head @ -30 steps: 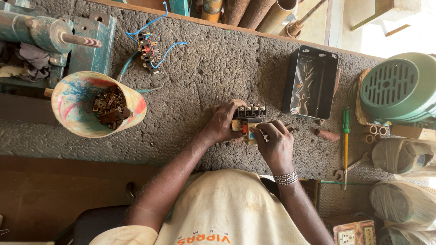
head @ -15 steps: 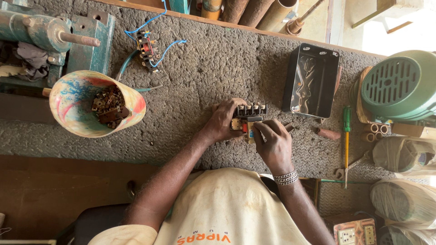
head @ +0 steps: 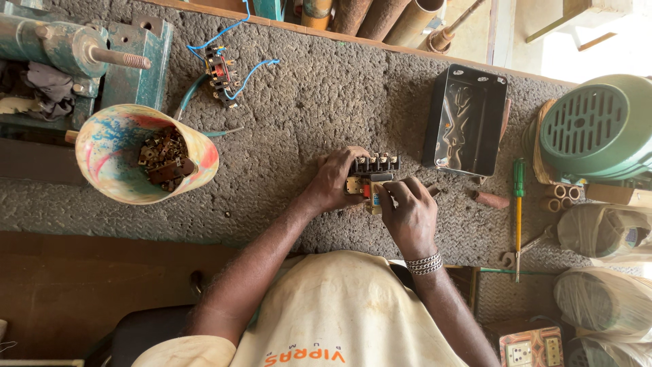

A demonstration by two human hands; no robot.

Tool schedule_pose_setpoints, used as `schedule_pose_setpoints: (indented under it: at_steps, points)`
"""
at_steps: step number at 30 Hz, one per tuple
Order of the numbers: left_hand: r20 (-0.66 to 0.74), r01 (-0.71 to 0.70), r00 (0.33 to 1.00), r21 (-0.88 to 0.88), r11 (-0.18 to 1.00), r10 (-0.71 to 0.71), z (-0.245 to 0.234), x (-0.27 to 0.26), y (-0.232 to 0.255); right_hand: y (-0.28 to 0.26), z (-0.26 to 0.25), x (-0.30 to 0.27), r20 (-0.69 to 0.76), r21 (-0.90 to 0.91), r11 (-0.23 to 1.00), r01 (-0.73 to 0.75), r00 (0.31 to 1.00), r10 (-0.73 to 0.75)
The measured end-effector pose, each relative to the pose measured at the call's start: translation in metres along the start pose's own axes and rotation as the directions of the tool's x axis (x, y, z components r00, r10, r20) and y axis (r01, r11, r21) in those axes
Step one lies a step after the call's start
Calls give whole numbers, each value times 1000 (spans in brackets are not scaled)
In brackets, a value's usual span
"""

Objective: The person assembles a small electrical component on a workbench, using a screwdriver to tighten screws and connecting red and blue wires to terminals. The person then tests the assembly by connecting wires to a power strip, causing a light bulb to illuminate.

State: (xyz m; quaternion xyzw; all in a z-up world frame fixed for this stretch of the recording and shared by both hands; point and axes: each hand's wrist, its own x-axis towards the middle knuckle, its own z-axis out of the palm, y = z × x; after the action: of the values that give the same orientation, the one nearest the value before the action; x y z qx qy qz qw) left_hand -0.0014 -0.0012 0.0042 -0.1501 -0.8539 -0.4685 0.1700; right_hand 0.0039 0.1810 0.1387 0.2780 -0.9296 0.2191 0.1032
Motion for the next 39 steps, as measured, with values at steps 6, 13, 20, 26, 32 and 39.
schedule_pose_setpoints:
  at_steps: [6, 13, 20, 26, 32, 39]
  points:
    - [-2, 11, 1000, -6, 1000, -11, -3, 0, 3, 4, 1, -5, -82, 37, 998, 57, 995, -53]
    - [-28, -32, 999, -30, 999, 32, -5, 3, 5, 11, 5, -4, -25, 61, 997, 45, 999, -44]
    - [-55, -39, 998, -65, 997, 35, -16, 10, 20, 14, 5, -6, -109, 174, 982, 69, 993, -51]
    - [-22, 10, 1000, 33, 999, -9, -17, 15, 28, 23, 14, -12, -85, 248, 969, -17, 996, 39]
    - [40, 17, 999, -160, 987, -11, -13, 13, 30, 24, 15, -19, -117, 187, 979, 82, 991, -61]
    - [69, 8, 998, -108, 994, -1, -10, 5, 14, 29, 32, -22, -94, 196, 980, 18, 996, 1]
